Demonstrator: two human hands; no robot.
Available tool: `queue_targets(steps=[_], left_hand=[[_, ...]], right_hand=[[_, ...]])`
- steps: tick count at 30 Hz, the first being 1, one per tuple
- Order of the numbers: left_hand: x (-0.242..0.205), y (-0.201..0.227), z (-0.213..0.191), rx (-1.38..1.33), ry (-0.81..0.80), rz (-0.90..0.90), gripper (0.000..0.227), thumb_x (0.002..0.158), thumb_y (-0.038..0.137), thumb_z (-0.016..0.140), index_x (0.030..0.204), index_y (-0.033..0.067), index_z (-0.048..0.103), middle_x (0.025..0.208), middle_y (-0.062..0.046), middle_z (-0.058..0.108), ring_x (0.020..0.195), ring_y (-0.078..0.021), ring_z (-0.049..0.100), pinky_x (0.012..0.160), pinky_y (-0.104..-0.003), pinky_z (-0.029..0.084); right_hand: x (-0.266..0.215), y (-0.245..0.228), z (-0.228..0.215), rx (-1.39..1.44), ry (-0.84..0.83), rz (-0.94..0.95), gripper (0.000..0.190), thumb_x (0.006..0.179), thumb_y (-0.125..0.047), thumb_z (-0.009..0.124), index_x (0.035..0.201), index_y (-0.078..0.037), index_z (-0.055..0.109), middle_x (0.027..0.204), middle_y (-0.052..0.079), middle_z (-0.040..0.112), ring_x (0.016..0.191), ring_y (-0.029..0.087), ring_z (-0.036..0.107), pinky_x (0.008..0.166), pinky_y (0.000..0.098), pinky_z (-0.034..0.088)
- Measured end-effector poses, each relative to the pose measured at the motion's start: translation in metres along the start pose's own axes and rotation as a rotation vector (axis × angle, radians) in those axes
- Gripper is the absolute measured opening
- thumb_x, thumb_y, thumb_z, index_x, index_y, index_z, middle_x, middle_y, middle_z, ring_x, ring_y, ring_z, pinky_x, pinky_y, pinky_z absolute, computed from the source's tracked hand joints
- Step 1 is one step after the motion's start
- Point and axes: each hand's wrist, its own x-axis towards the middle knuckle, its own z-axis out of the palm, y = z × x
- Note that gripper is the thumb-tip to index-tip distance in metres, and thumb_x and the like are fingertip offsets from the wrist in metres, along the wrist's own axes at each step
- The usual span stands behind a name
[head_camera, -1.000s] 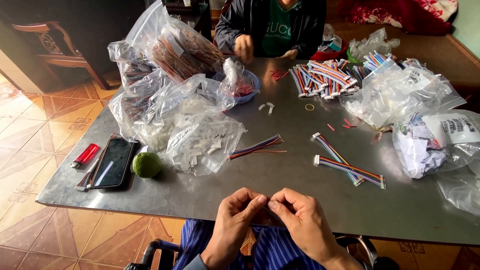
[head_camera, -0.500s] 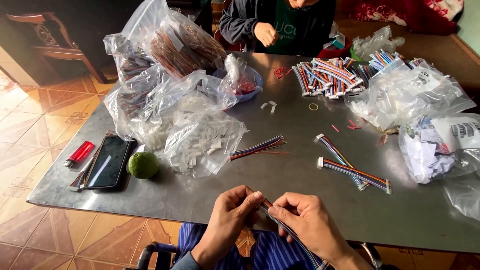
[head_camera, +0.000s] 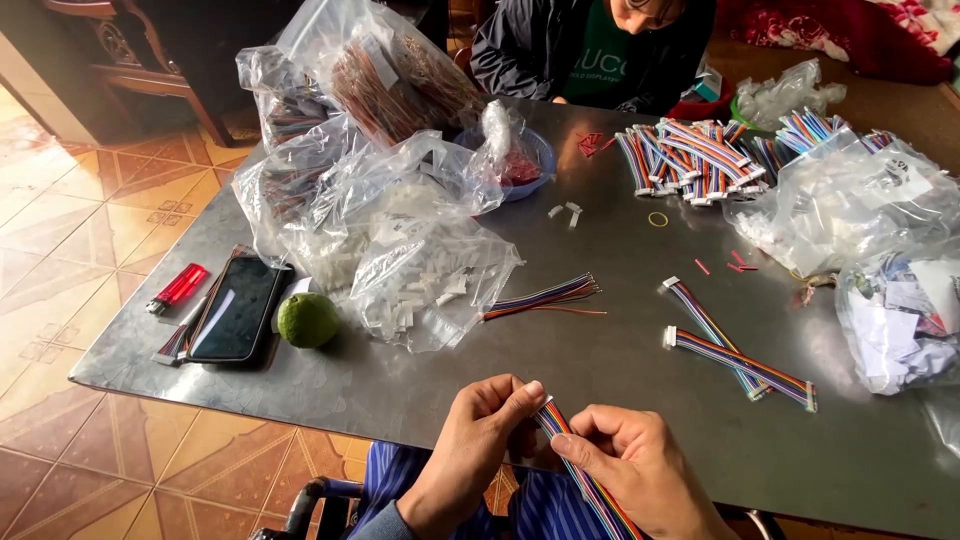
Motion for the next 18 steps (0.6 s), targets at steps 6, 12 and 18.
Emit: queue_targets(steps=[6, 12, 18], left_hand=[[0.005, -0.004, -0.003, -0.054, 0.012, -0.039, 0.04, 0.102, 0.023, 0.068, 0.07, 0.0086, 0.049, 0.058, -0.005, 0.047, 0.05, -0.0132, 0.044, 0.05, -0.028, 0.037], [0.008, -0.009, -0.003, -0.02, 0.096, -0.06, 0.037, 0.101, 0.024, 0.069, 0.073, 0.0063, 0.052, 0.06, -0.006, 0.046, 0.049, -0.0142, 0.041, 0.049, -0.029, 0.035], [0.023, -0.006, -0.007, 0.67, 0.176, 0.352, 0.02, 0.099, 0.026, 0.064, 0.083, 0.0134, 0.063, 0.078, -0.001, 0.06, 0.068, -0.0189, 0.058, 0.058, -0.035, 0.046]], right_hand=[[-0.003, 0.001, 0.002, -0.162, 0.006, 0.005, 0.036, 0.094, -0.022, 0.081, 0.066, -0.007, 0.065, 0.061, -0.002, 0.045, 0.057, 0.011, 0.038, 0.054, 0.0295, 0.034], [-0.007, 0.013, 0.004, -0.047, -0.09, 0.039, 0.038, 0.093, -0.011, 0.085, 0.066, -0.007, 0.059, 0.059, -0.001, 0.045, 0.054, 0.01, 0.04, 0.051, 0.0291, 0.033], [0.007, -0.002, -0.053, -0.036, 0.06, 0.045, 0.025, 0.089, -0.009, 0.08, 0.066, -0.001, 0.074, 0.05, 0.007, 0.056, 0.045, 0.013, 0.046, 0.044, 0.0299, 0.034]])
